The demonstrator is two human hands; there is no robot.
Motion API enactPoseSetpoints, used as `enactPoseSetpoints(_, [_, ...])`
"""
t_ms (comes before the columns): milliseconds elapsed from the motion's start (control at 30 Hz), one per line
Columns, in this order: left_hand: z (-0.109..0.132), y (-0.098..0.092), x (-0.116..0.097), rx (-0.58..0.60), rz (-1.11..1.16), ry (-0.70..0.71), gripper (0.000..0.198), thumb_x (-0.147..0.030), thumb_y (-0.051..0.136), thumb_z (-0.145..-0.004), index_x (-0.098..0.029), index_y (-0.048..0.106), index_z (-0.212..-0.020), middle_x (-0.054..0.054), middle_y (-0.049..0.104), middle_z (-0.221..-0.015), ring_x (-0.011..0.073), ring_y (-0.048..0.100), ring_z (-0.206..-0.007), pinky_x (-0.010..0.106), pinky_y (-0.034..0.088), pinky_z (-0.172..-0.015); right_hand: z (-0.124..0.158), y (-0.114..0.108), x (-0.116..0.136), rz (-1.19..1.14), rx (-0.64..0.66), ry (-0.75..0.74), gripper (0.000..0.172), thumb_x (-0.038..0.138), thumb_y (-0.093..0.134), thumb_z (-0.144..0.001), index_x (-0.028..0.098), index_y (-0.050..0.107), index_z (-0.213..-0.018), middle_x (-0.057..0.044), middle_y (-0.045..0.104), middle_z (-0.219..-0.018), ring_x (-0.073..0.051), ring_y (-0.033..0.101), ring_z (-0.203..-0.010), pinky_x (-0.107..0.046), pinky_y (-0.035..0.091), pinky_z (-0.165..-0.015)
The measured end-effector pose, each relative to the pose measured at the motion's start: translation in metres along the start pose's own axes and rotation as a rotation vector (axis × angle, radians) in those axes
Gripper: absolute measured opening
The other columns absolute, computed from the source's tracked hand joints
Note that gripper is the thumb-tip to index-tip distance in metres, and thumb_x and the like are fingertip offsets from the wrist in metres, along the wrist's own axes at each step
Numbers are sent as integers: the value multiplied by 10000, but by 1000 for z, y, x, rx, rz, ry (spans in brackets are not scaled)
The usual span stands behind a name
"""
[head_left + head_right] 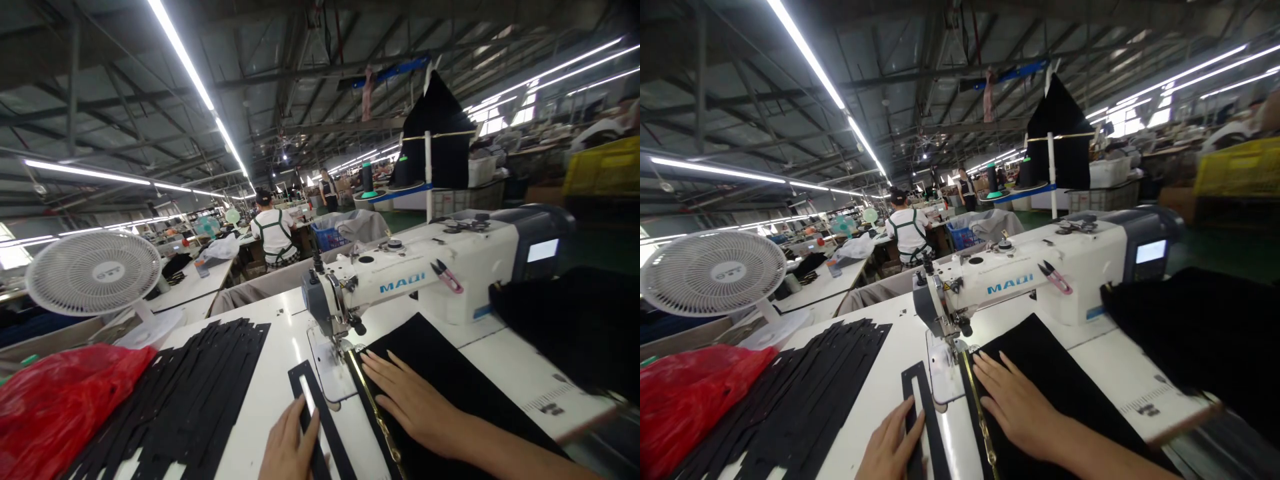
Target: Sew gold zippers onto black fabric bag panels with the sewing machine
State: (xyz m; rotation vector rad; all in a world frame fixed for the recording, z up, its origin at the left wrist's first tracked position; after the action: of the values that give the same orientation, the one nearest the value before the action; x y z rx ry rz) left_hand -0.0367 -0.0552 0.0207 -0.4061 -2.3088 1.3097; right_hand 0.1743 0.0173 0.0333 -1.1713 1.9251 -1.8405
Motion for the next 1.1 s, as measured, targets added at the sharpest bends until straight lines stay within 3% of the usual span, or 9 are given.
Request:
enactPoseSetpoints(67, [-22,-4,3,93,28,-86,544,-69,500,-746,-235,494,-1264,118,507,-1304,279,519,-1127,418,490,-876,-2,3,5,23,13,3,503,382,266,-959,120,315,-1386,-86,273,-1439,-215,213,-1338,-496,181,-1098])
enactPoseSetpoints(133, [-46,-8,13,152,84,-209,553,24,427,-713,-213,551,-1197,102,561,-1238,272,520,-1113,462,452,-908,-3,5,7,43,5,0,497,372,273,-957,118,325,-1381,-81,277,-1440,-211,209,-1340,-489,175,-1102])
enactPoseSetpoints(300, [-72,-14,31,146,253,-357,392,-22,350,-809,-151,620,-1062,78,657,-1006,189,616,-945,334,505,-856,-1,12,6,49,-56,-21,485,342,307,-950,112,338,-1375,-104,287,-1434,-230,222,-1336,-513,199,-1089])
enactPoseSetpoints(367, [-68,-15,18,107,262,-317,413,-47,342,-831,-182,572,-1147,66,635,-1117,176,602,-1016,328,495,-898,1,14,7,51,-91,-45,479,328,316,-948,121,332,-1380,-111,297,-1429,-236,227,-1334,-524,213,-1081])
enactPoseSetpoints(433, [-63,-13,-9,38,248,-181,438,-56,338,-844,-182,510,-1227,86,579,-1228,187,564,-1100,350,485,-929,3,17,7,72,-124,-61,472,311,328,-945,137,331,-1383,-111,309,-1425,-239,238,-1330,-525,232,-1074])
enactPoseSetpoints(500, [-60,-6,-39,-3,200,-7,419,-42,325,-849,-130,519,-1210,130,582,-1215,210,567,-1100,375,499,-916,4,18,8,100,-146,-82,465,269,342,-936,150,330,-1386,-111,320,-1422,-240,248,-1326,-518,247,-1070])
enactPoseSetpoints(600, [-65,11,-62,30,164,82,414,-10,320,-842,-96,519,-1194,146,580,-1210,221,544,-1129,407,484,-941,5,17,9,109,-176,-130,480,212,357,-919,178,314,-1395,-107,337,-1416,-243,267,-1319,-512,264,-1064])
enactPoseSetpoints(833, [-89,20,-51,95,113,27,435,16,337,-815,-76,484,-1215,186,555,-1229,267,561,-1099,452,511,-892,4,11,10,92,-187,-135,511,208,367,-915,191,262,-1415,-101,323,-1424,-250,279,-1314,-516,271,-1060])
enactPoseSetpoints(1100, [-86,22,-51,106,61,72,490,1,302,-818,-92,405,-1288,198,465,-1322,277,427,-1234,434,493,-919,3,11,7,66,-171,-123,537,197,390,-900,194,255,-1419,-105,325,-1424,-254,274,-1316,-506,241,-1074])
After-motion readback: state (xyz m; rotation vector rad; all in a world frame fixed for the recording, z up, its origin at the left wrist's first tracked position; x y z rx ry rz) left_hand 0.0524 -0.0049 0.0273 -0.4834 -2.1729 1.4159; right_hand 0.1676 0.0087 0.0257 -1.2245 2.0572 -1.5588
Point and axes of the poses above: each hand's wrist, its own z-axis away from the middle knuckle, its own y-axis out of the palm, x = y × z, the point moved 6 cm from there along -z, towards the middle knuckle
